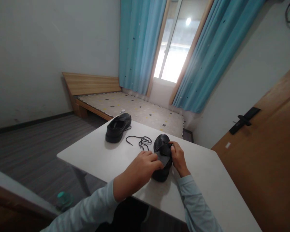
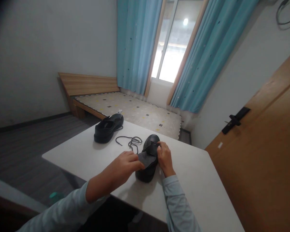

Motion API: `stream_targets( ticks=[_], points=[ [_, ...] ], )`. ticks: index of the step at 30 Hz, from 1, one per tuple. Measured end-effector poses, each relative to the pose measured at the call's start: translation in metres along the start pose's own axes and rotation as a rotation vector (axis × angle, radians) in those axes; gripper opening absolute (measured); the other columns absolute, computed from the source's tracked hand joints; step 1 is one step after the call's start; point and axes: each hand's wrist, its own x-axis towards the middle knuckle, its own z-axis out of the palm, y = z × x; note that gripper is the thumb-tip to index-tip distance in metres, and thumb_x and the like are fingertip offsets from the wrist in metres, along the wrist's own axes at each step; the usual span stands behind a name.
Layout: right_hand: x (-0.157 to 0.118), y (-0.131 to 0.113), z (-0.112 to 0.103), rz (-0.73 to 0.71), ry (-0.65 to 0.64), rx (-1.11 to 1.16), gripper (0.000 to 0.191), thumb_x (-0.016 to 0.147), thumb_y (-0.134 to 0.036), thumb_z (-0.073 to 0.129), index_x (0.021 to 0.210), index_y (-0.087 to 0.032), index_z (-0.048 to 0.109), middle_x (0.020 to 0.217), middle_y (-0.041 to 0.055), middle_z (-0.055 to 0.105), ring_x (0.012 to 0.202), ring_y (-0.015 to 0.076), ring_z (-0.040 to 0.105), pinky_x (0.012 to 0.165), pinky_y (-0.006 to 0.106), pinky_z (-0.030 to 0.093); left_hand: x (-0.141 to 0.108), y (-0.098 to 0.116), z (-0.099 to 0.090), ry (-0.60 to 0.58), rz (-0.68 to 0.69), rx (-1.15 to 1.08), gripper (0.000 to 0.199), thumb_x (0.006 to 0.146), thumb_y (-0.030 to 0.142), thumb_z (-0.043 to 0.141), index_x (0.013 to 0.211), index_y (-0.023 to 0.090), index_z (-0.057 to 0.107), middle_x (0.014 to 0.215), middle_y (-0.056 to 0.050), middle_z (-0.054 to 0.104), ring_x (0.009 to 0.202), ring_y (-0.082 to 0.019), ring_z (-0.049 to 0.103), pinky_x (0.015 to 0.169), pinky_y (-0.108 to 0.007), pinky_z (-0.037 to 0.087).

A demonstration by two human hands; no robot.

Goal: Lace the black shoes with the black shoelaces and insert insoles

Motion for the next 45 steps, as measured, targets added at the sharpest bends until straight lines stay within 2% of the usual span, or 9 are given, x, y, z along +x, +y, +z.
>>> stream_targets(
  ticks=[3,5,9,12,16,21,27,37,45],
  points=[
    [0.000,0.000,0.001,0.000,0.006,0.013,0.031,0.088,-0.032,0.032,0.100,-0.017,0.056,0.098,0.0103,0.062,0.095,0.0237,0.056,0.086,0.039,0.042,0.012,-0.001,-0.009,-0.111,-0.075,-0.149,0.022,0.086,0.039,0.054,0.084,0.021,0.067,0.082,-0.001,0.064,0.075,-0.014,0.058,0.070,-0.025,0.040],
    [-0.001,0.001,0.002,0.001,0.008,0.017,0.031,0.088,-0.032,0.032,0.100,-0.017,0.056,0.099,0.0104,0.062,0.095,0.0237,0.056,0.086,0.039,0.042,0.022,-0.003,-0.012,-0.147,-0.149,-0.187,0.032,0.087,0.047,0.049,0.082,0.020,0.067,0.077,-0.002,0.065,0.073,-0.014,0.059,0.066,-0.024,0.040],
    [-0.001,0.001,0.002,0.000,0.005,0.013,0.030,0.088,-0.031,0.033,0.100,-0.017,0.056,0.099,0.0100,0.062,0.094,0.0235,0.056,0.086,0.039,0.042,0.041,-0.013,-0.006,-0.051,-0.329,-0.054,0.036,0.088,0.049,0.044,0.088,0.019,0.064,0.085,-0.005,0.066,0.079,-0.019,0.062,0.067,-0.026,0.042],
    [-0.001,0.001,0.002,0.000,0.004,0.018,0.029,0.088,-0.031,0.033,0.100,-0.018,0.056,0.099,0.0095,0.062,0.095,0.0233,0.056,0.086,0.039,0.042,0.050,-0.024,0.003,-0.098,-0.407,0.061,0.038,0.081,0.051,0.054,0.098,0.017,0.062,0.092,-0.010,0.066,0.083,-0.025,0.063,0.068,-0.030,0.045],
    [-0.001,0.000,0.002,0.007,0.007,0.020,0.029,0.088,-0.031,0.033,0.100,-0.018,0.056,0.098,0.0092,0.062,0.094,0.0233,0.056,0.085,0.038,0.042,0.055,-0.035,0.012,-0.218,-0.439,0.070,0.042,0.077,0.054,0.057,0.085,0.014,0.067,0.082,-0.013,0.068,0.079,-0.027,0.065,0.064,-0.031,0.045],
    [-0.001,0.002,0.003,0.007,0.003,0.009,0.029,0.087,-0.031,0.033,0.100,-0.018,0.056,0.098,0.0097,0.062,0.094,0.0238,0.056,0.085,0.039,0.042,0.056,-0.045,0.018,-0.277,-0.395,-0.076,0.035,0.074,0.049,0.061,0.069,0.015,0.070,0.068,-0.009,0.067,0.068,-0.022,0.064,0.059,-0.026,0.041],
    [-0.002,0.002,0.002,0.008,-0.006,0.003,0.029,0.087,-0.031,0.033,0.100,-0.018,0.055,0.099,0.0097,0.061,0.095,0.0237,0.055,0.086,0.039,0.042,0.051,-0.046,0.020,-0.245,-0.372,-0.144,0.026,0.074,0.040,0.061,0.071,0.016,0.070,0.071,-0.008,0.069,0.070,-0.019,0.064,0.059,-0.024,0.040],
    [-0.001,-0.009,0.001,0.009,0.000,-0.064,0.025,0.086,-0.028,0.031,0.095,-0.019,0.053,0.092,0.0083,0.059,0.088,0.0232,0.055,0.081,0.038,0.042,0.037,-0.018,-0.018,-0.233,-0.406,0.027,0.022,0.079,0.036,0.056,0.078,0.019,0.070,0.081,-0.009,0.070,0.079,-0.023,0.065,0.066,-0.028,0.044],
    [-0.004,-0.004,0.004,-0.019,0.037,-0.021,0.023,0.087,-0.028,0.031,0.094,-0.020,0.051,0.091,0.0070,0.056,0.088,0.0220,0.054,0.082,0.038,0.043,0.014,-0.025,-0.053,-0.237,-0.392,-0.041,0.021,0.078,0.038,0.058,0.078,0.020,0.069,0.075,-0.004,0.067,0.073,-0.019,0.061,0.063,-0.025,0.038]
  ],
)
